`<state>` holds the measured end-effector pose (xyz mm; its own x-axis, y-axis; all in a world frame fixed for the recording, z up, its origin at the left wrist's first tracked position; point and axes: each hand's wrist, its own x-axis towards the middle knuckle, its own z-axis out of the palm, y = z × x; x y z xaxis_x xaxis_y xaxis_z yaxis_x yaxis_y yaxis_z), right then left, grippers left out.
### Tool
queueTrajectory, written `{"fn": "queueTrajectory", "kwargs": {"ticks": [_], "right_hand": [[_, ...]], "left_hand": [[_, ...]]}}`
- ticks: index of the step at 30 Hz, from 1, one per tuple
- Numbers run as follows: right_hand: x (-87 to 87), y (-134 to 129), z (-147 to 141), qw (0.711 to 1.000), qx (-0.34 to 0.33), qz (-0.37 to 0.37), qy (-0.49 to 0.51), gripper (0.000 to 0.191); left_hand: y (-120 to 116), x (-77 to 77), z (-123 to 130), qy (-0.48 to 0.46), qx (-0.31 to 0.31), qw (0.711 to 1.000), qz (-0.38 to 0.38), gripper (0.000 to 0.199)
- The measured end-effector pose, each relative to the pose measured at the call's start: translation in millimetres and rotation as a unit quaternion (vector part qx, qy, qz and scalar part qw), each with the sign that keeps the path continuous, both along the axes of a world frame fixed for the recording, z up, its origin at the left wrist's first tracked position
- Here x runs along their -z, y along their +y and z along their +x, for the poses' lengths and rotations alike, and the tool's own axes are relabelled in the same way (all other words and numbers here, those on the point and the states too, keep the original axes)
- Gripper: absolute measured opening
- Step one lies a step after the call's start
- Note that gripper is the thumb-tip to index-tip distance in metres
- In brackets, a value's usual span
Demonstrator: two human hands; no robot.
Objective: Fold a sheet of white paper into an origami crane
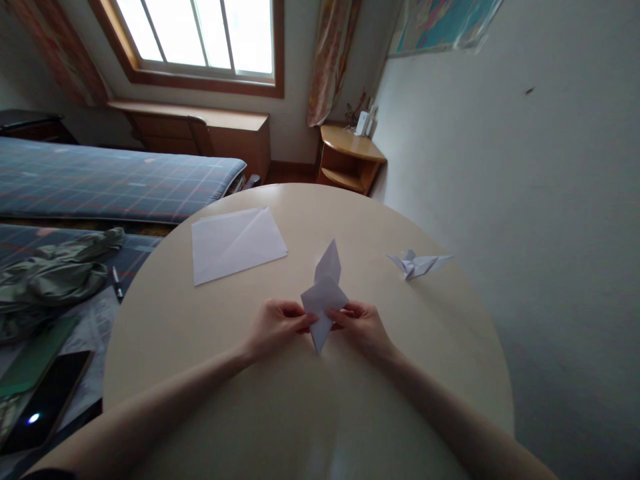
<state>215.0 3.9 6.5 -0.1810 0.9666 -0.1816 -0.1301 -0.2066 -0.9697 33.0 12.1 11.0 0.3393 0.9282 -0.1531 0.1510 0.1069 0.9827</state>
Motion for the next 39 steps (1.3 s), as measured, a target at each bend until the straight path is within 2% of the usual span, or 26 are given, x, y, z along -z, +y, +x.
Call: {"fn": "queueTrajectory", "kwargs": {"ticks": [3, 4, 6, 8, 10, 12, 17, 19, 22, 27, 32, 36, 39], "right_hand": [[3.2, 1, 1, 0.999, -0.001, 0.023, -0.029, 0.029], [4.8, 2, 2, 0.998, 0.008, 0.038, -0.04, 0.033], [7.8, 3, 2, 0.994, 0.028, 0.075, -0.08, 0.045], [9.5, 4, 4, 0.982, 0.039, 0.114, -0.143, 0.052], [9.8, 5, 5, 0.964, 0.034, 0.149, -0.219, 0.046], [10.0, 6, 6, 0.94, 0.025, 0.184, -0.288, 0.037], [14.8, 7, 5, 0.852, 0.044, 0.318, -0.413, 0.034], [17.0, 7, 4, 0.824, 0.032, 0.364, -0.434, 0.034], [17.5, 7, 4, 0.807, -0.011, 0.388, -0.446, 0.036], [11.6, 0, 5, 0.795, -0.064, 0.38, -0.468, 0.04], [4.4, -3, 13, 0.771, -0.123, 0.358, -0.511, 0.049], [-1.5, 3, 25, 0.781, -0.185, 0.348, -0.483, 0.046], [-2.8, 7, 31, 0.799, -0.197, 0.336, -0.459, 0.046]], "left_hand": [[-1, -0.2, 1, 0.011, -0.001, 1.0, -0.017, 0.032], [-2, -0.5, 1, 0.037, 0.003, 0.999, -0.004, 0.031], [-1, -1.4, 0, 0.139, 0.014, 0.988, 0.07, 0.031], [0, -1.6, -3, 0.261, 0.022, 0.948, 0.181, 0.033], [4, 0.4, -6, 0.333, 0.026, 0.9, 0.279, 0.03], [8, 5.3, -8, 0.338, 0.031, 0.873, 0.349, 0.024], [13, 21.9, -5, 0.271, 0.053, 0.849, 0.451, 0.023], [12, 26.7, -3, 0.264, 0.07, 0.84, 0.469, 0.025], [11, 31.3, 1, 0.273, 0.087, 0.83, 0.478, 0.032], [11, 33.7, 4, 0.306, 0.074, 0.839, 0.443, 0.032], [6, 27.1, 0, 0.343, 0.093, 0.838, 0.414, 0.036], [5, 22.8, 1, 0.359, 0.116, 0.82, 0.43, 0.042], [9, 24.5, 5, 0.357, 0.108, 0.815, 0.444, 0.04]]}}
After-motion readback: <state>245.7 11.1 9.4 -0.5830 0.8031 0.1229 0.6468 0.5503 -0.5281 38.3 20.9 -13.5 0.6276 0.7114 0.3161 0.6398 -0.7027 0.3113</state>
